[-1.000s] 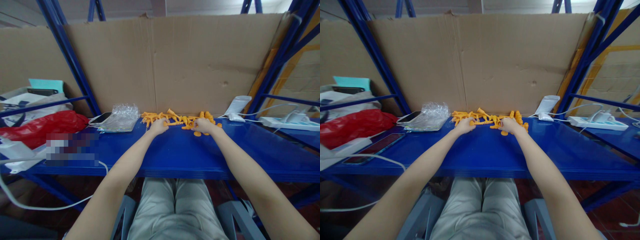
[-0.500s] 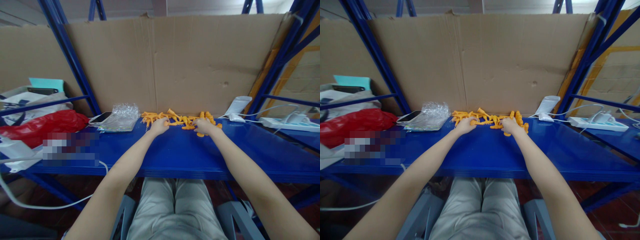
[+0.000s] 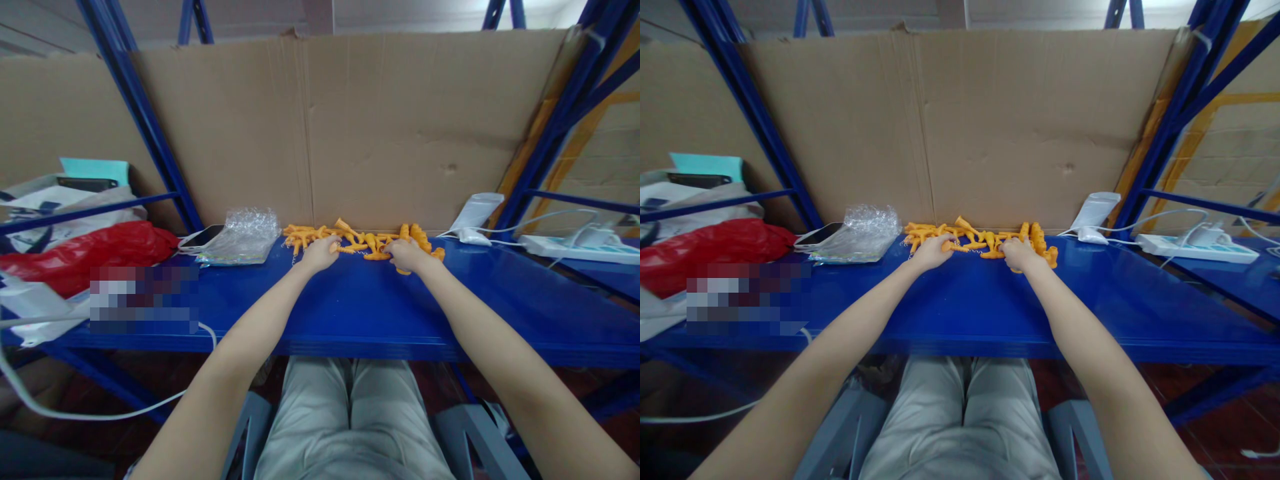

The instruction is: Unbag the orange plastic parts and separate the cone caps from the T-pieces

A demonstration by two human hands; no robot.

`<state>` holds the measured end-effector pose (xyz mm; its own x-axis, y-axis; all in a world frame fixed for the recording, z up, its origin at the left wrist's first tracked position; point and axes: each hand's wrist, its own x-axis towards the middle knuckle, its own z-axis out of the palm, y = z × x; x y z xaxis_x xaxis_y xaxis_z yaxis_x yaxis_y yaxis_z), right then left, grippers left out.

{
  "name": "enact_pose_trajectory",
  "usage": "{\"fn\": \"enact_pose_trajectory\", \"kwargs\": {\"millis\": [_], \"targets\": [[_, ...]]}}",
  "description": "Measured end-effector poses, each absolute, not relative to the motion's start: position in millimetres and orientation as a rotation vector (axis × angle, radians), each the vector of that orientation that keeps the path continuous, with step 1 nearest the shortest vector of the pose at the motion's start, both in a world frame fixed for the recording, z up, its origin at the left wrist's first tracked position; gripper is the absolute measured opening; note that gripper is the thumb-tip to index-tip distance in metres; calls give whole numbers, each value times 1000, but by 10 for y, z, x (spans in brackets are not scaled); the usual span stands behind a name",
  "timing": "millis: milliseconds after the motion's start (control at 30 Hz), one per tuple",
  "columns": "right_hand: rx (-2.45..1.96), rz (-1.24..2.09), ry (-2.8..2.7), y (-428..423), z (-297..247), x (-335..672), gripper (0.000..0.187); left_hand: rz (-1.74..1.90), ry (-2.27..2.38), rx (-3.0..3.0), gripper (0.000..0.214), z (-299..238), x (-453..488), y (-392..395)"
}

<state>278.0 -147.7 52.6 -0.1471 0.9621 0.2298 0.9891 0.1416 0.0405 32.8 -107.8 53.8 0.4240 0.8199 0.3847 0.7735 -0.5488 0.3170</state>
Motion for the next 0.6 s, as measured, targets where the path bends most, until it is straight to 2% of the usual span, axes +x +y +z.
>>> {"fn": "enact_pose_trajectory", "kwargs": {"millis": [267, 433, 600], "targets": [[-1639, -298, -2304, -1583, 648, 2556, 28, 917, 1251, 2668, 44, 455, 331, -969], [-1403, -77, -2272, -1603, 589, 2388, 32, 968, 1047, 2770, 42, 430, 360, -965], [-1311, 78, -2245, -1601, 544, 2328, 27, 957, 942, 2826, 45, 424, 388, -983]]}}
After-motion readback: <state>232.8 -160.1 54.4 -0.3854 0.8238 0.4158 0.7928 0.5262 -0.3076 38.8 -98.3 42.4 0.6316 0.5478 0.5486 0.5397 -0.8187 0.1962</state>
